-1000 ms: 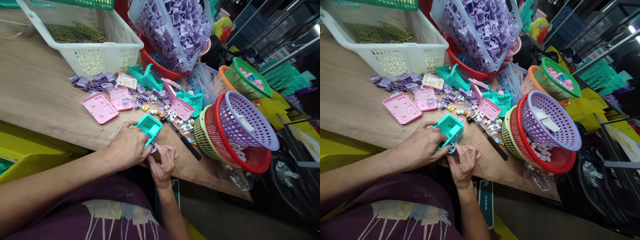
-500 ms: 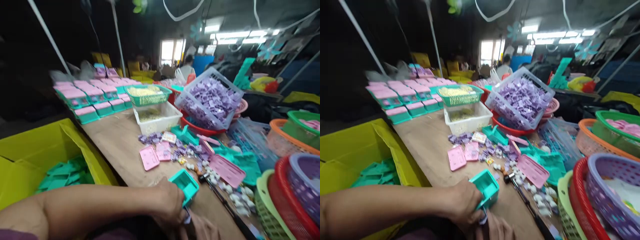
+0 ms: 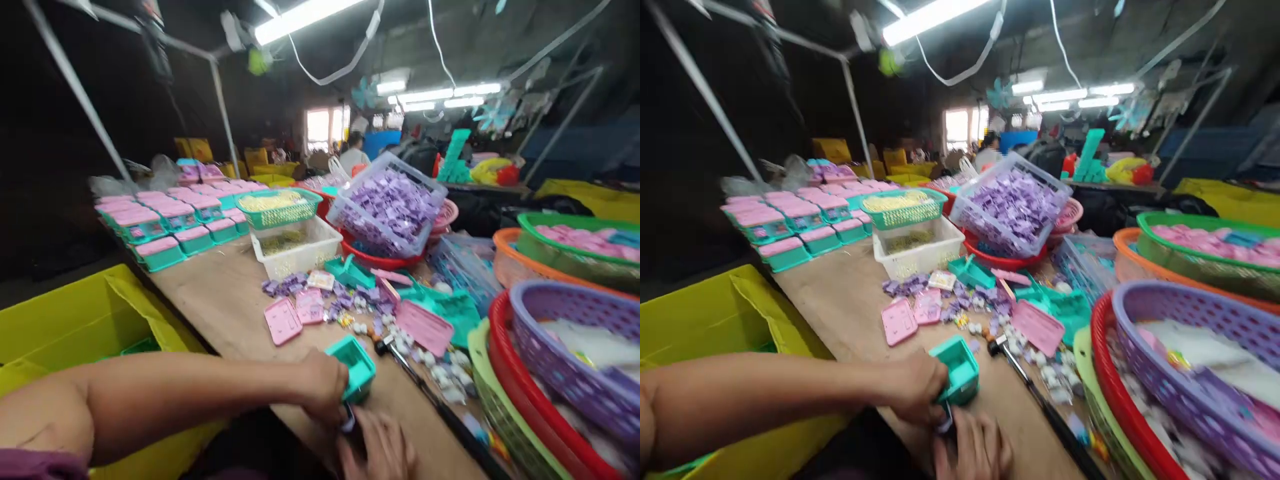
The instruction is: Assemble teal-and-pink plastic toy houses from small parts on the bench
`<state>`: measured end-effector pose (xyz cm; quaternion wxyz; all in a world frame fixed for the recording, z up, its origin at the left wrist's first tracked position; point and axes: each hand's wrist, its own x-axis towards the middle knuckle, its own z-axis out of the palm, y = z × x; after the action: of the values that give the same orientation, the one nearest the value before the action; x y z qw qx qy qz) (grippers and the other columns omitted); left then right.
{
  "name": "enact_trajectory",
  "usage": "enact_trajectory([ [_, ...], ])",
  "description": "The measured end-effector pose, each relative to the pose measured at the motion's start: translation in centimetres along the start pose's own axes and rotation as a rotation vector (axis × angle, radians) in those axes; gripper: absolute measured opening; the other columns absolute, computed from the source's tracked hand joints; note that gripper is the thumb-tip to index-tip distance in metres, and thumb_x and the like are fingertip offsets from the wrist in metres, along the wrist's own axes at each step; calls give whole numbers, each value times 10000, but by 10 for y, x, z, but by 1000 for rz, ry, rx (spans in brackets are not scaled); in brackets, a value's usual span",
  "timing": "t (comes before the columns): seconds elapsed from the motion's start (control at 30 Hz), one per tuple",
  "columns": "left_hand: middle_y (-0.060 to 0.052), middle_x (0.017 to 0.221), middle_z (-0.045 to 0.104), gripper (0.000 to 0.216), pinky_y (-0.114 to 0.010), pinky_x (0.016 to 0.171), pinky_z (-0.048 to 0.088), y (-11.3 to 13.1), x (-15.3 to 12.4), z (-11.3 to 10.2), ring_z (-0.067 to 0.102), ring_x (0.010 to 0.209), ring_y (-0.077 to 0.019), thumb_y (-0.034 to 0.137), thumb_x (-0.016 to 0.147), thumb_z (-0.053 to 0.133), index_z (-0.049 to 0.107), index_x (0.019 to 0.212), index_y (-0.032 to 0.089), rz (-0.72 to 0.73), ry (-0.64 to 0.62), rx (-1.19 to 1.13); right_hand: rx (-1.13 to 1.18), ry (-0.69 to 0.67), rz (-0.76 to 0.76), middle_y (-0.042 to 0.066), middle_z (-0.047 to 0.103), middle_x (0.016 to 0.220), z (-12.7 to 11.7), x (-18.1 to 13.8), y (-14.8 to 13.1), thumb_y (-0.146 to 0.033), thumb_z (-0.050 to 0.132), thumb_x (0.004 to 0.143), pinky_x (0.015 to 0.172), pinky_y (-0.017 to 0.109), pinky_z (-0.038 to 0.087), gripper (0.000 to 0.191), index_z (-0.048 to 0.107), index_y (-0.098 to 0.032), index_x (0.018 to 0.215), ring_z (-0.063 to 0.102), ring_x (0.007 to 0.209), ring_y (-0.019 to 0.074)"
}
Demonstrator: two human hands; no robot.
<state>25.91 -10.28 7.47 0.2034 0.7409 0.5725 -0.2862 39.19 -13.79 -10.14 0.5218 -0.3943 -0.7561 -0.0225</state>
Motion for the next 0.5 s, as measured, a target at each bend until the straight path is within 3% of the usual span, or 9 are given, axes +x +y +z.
enact_trajectory([
  [0.03, -176, 842, 745, 433, -298, 503, 421, -3, 0, 2, 694, 681, -274, 500, 854, 579, 754, 949, 114, 39, 56, 1, 33, -68, 0, 48, 733, 845, -7, 2, -4, -405, 572, 939, 755, 432, 393, 222, 653, -224, 1039, 620, 811, 263],
  [0.1, -146, 801, 736, 453, -282, 501, 378, -12, 2, 6, 665, 645, -234, 526, 891, 520, 748, 896, 134, 91, 102, -2, 94, -241, 147, 45, 731, 950, -19, 9, -12, -383, 619, 923, 854, 424, 381, 263, 625, -213, 1124, 603, 890, 245],
  [0.13, -128, 790, 729, 447, -276, 518, 370, -17, 4, 8, 651, 644, -217, 520, 910, 496, 737, 897, 144, 122, 121, -11, 116, -267, 211, 34, 730, 947, -23, 14, -15, -378, 656, 903, 888, 418, 368, 252, 632, -222, 1099, 592, 897, 235],
  [0.3, -94, 777, 698, 418, -248, 552, 360, -36, 11, 9, 604, 641, -175, 472, 955, 433, 685, 892, 145, 204, 81, -165, 121, -274, 299, 18, 728, 922, -28, 26, -22, -366, 741, 843, 915, 384, 343, 241, 662, -218, 1016, 564, 917, 209],
  [0.5, -86, 733, 703, 369, -243, 545, 352, -32, 7, 13, 600, 604, -166, 368, 953, 438, 692, 806, 144, 212, 171, -136, 134, -273, 294, 23, 727, 927, -29, 25, -25, -384, 702, 876, 926, 392, 338, 230, 660, -207, 1018, 553, 923, 210],
])
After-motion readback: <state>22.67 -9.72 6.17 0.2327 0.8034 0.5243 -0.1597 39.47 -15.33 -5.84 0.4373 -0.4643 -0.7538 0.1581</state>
